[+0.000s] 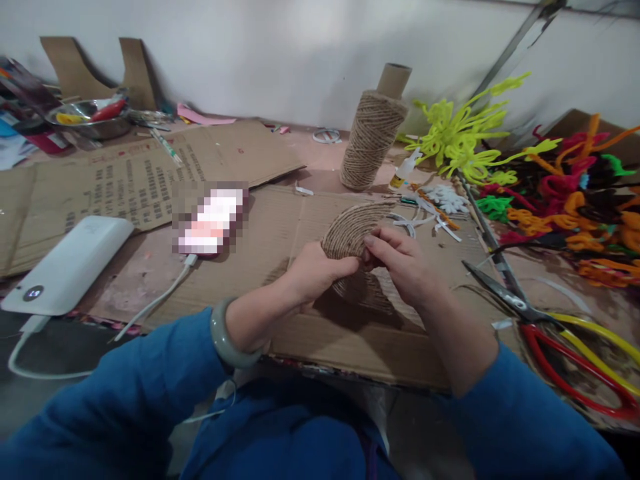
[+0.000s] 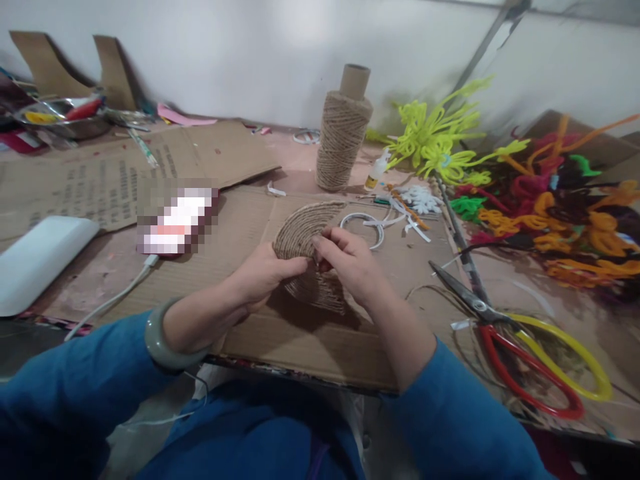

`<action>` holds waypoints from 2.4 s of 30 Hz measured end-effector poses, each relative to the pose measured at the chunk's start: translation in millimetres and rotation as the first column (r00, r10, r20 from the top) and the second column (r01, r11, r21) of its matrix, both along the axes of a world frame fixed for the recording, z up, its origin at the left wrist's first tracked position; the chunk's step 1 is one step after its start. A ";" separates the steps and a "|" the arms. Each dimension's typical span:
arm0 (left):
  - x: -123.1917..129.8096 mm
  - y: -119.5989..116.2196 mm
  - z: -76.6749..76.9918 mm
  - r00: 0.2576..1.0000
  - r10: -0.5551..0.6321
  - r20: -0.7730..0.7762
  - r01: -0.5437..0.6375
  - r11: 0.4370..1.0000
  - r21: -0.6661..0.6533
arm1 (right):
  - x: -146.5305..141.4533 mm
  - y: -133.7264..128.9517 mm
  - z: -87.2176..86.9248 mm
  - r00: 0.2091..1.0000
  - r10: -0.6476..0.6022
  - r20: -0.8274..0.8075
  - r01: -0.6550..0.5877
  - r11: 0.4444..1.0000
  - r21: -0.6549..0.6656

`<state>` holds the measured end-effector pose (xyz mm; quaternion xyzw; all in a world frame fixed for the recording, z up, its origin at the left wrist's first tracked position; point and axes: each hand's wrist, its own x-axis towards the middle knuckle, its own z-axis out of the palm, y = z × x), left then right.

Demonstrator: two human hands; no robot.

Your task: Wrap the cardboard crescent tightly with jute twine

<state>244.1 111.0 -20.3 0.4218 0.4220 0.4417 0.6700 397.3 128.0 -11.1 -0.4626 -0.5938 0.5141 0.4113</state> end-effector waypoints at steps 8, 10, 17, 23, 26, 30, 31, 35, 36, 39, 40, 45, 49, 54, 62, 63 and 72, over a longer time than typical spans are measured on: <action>2.5 -1.0 -0.6 1.000 -0.010 0.022 0.009 1.000 0.023 | -3.9 0.9 -0.6 0.989 -0.081 0.124 0.072 0.994 0.081; 3.0 -1.1 0.3 0.999 -0.010 0.033 0.009 1.000 0.023 | -4.8 0.3 -1.8 0.984 -0.092 0.154 0.075 0.991 0.112; 1.7 -0.4 0.7 1.000 -0.009 -0.003 0.009 0.999 0.051 | -4.0 -1.2 -3.8 0.986 -0.097 0.139 0.078 0.987 0.138; 1.6 -1.6 2.0 0.999 -0.033 -0.004 0.033 0.999 0.015 | -3.7 -0.6 -0.8 0.991 -0.097 0.090 0.086 0.989 0.117; 1.3 -1.2 2.9 1.000 -0.026 0.009 0.026 0.999 0.019 | -2.4 -0.4 -0.2 0.993 -0.092 0.075 0.084 0.992 0.095; 1.3 -0.7 2.9 1.000 0.001 0.012 -0.001 1.000 0.009 | -0.8 0.2 -1.8 0.996 -0.087 0.013 0.087 0.994 0.060; 1.4 -0.7 2.8 1.000 0.002 0.003 -0.002 1.000 -0.001 | -0.7 0.4 -2.2 0.996 -0.094 0.000 0.094 0.994 0.060; 1.0 -1.2 1.6 1.000 -0.014 -0.003 0.014 1.000 -0.027 | -0.1 1.5 -3.1 0.992 -0.125 0.006 0.125 0.990 0.063; 0.7 -1.2 1.3 1.000 -0.016 0.011 0.016 0.999 -0.029 | 0.4 2.0 -3.2 0.992 -0.129 0.004 0.129 0.990 0.056; -0.4 -1.0 0.8 0.999 -0.016 0.046 0.018 0.999 -0.045 | 3.5 3.8 -3.4 0.989 -0.139 -0.041 0.141 0.989 0.035; -0.7 -0.9 0.8 0.999 -0.017 0.051 0.019 0.998 -0.057 | 4.8 4.4 -3.3 0.988 -0.146 -0.059 0.148 0.989 0.030; -0.7 -0.4 1.8 0.998 -0.009 0.055 0.013 0.996 -0.084 | 7.9 4.5 -1.6 0.995 -0.094 -0.014 0.094 0.995 0.025; 0.7 -0.7 2.4 0.999 -0.007 0.052 0.010 0.998 -0.060 | 4.3 1.7 -1.1 0.988 -0.026 0.152 0.016 0.998 0.068; 1.5 -1.3 2.2 1.000 0.001 0.030 0.000 0.999 -0.038 | 0.7 0.3 -4.9 0.966 -0.079 0.245 0.044 0.989 0.145; 0.7 -3.8 1.8 0.999 0.005 0.035 -0.002 0.997 -0.083 | 4.3 4.8 -3.9 0.989 -0.078 0.127 0.062 0.990 0.123; 0.9 -4.4 2.1 0.999 0.006 0.036 -0.003 0.996 -0.087 | 5.2 5.6 -3.8 0.990 -0.083 0.115 0.069 0.990 0.123; 2.8 -6.5 2.3 1.000 -0.016 0.002 0.016 0.994 -0.106 | 3.3 4.2 -4.0 0.991 -0.106 0.084 0.098 0.990 0.099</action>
